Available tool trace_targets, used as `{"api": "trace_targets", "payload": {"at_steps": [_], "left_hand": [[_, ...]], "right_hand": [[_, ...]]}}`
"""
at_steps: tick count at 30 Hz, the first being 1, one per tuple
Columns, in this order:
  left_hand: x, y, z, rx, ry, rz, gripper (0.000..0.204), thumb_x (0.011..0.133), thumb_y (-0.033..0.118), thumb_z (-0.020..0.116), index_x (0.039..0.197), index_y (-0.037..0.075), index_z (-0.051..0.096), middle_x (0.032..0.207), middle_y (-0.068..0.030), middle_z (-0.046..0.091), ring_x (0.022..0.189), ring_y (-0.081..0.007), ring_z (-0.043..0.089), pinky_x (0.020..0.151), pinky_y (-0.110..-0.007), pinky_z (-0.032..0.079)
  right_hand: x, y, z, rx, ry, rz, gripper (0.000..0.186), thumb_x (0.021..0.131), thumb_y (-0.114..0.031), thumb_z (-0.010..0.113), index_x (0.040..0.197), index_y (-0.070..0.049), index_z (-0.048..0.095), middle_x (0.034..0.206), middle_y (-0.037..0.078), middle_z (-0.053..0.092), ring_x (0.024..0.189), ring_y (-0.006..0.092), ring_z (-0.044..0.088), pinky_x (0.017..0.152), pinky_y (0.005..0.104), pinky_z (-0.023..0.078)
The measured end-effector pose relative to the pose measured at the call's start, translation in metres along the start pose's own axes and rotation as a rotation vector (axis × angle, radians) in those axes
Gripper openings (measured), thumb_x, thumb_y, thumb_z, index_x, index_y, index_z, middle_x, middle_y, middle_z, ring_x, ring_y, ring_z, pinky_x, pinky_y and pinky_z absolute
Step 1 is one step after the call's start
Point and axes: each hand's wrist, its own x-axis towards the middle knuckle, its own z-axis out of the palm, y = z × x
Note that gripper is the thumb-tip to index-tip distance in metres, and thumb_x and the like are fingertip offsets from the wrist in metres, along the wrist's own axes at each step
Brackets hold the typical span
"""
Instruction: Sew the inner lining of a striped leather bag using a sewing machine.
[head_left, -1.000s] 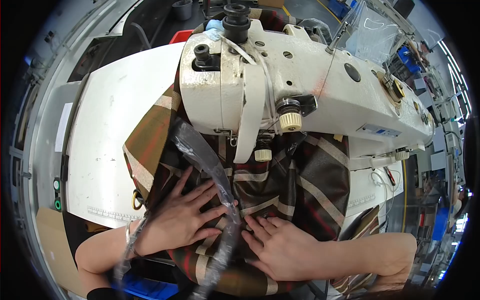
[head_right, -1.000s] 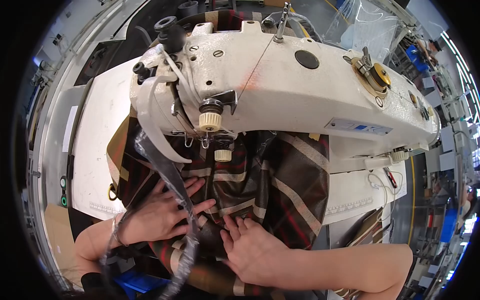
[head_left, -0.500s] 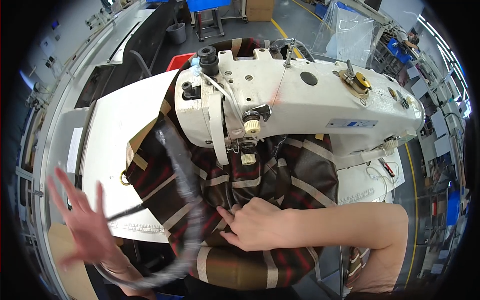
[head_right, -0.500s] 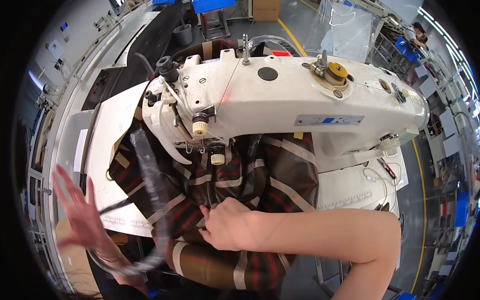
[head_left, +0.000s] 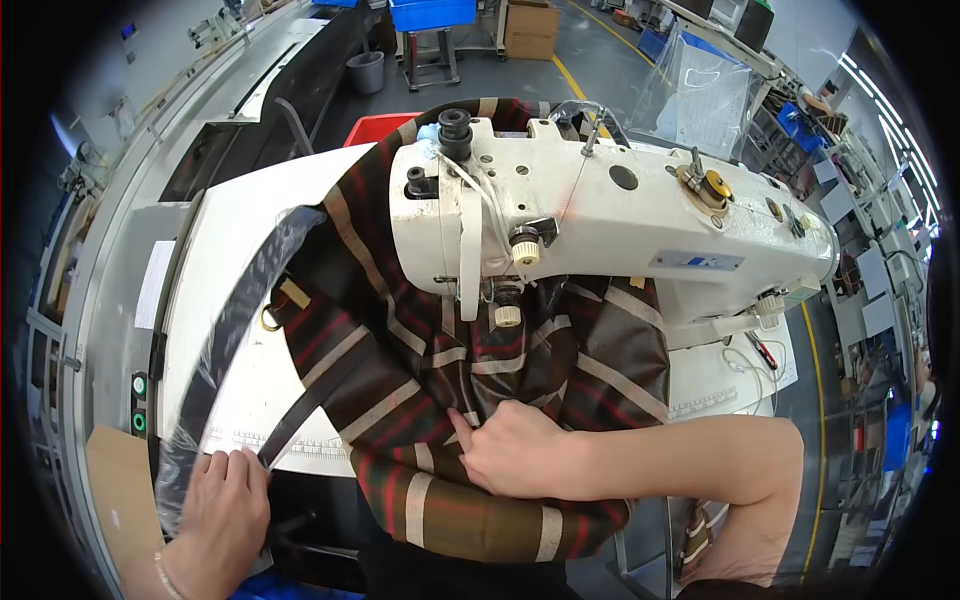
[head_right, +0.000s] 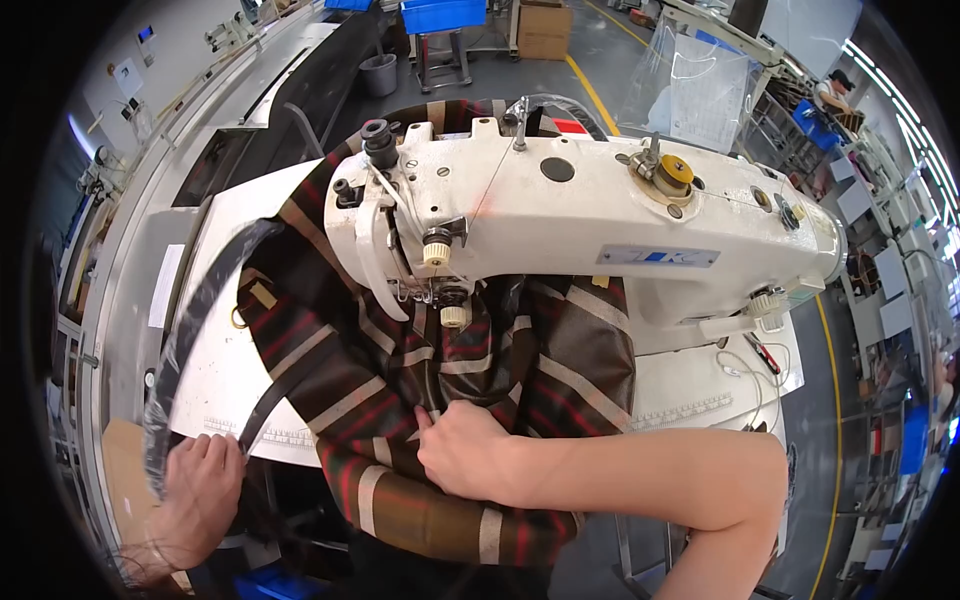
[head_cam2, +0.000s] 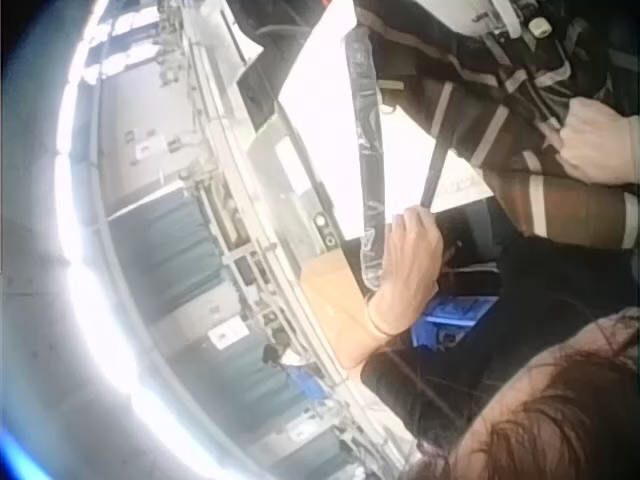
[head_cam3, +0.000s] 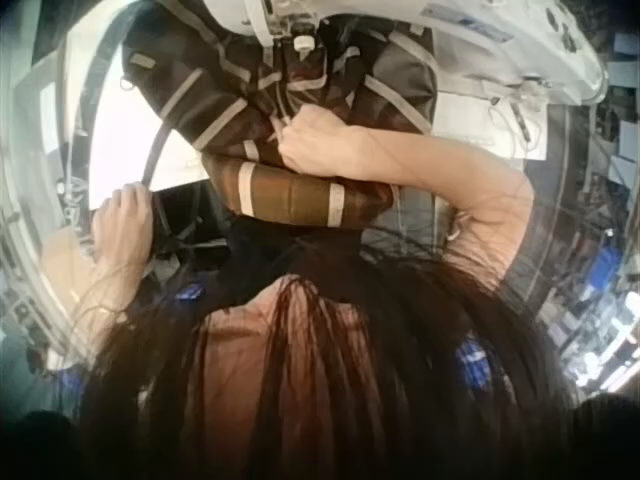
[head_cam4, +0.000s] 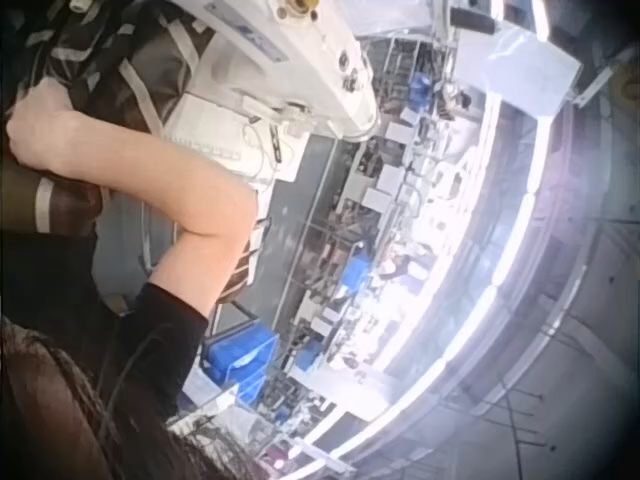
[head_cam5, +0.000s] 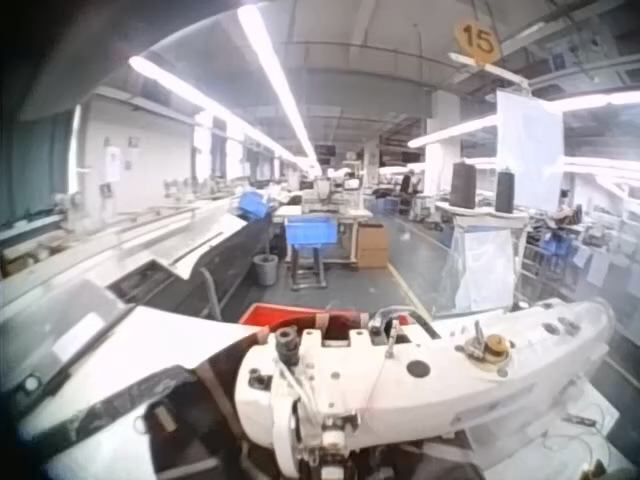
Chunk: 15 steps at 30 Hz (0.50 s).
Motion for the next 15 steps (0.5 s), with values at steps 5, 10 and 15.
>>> {"api": "trace_targets", "payload": {"at_steps": [5, 10, 15], "left_hand": [[0.081, 0.004, -0.058, 0.177, 0.152, 0.585, 0.024, 0.065, 0.015, 0.063, 0.086, 0.002, 0.063, 0.092, -0.0091, 0.060, 0.092, -0.0213, 0.059, 0.087, -0.034, 0.048], [0.134, -0.051, -0.034, 0.812, 0.336, 0.891, 0.025, 0.069, 0.015, 0.061, 0.091, 0.002, 0.063, 0.099, -0.0062, 0.063, 0.100, -0.0207, 0.060, 0.103, -0.031, 0.041], [0.125, -0.101, -0.041, 0.848, 0.463, 0.548, 0.039, 0.085, 0.033, 0.062, 0.114, 0.007, 0.065, 0.127, -0.0057, 0.060, 0.128, -0.0217, 0.049, 0.113, -0.037, 0.035]], "right_hand": [[0.013, -0.004, -0.005, -0.053, -0.115, -0.056, 0.042, 0.087, -0.026, 0.055, 0.105, 0.009, 0.068, 0.062, 0.010, 0.065, 0.050, 0.0204, 0.061, 0.047, 0.0350, 0.046], [0.018, -0.003, -0.002, -0.054, -0.193, -0.089, 0.039, 0.086, -0.028, 0.055, 0.095, 0.006, 0.071, 0.070, 0.012, 0.069, 0.056, 0.0211, 0.064, 0.050, 0.0348, 0.047], [0.014, 0.005, -0.001, 0.027, -0.098, -0.075, 0.040, 0.087, -0.028, 0.053, 0.093, 0.006, 0.072, 0.064, 0.010, 0.067, 0.056, 0.0216, 0.065, 0.049, 0.0359, 0.048]]}}
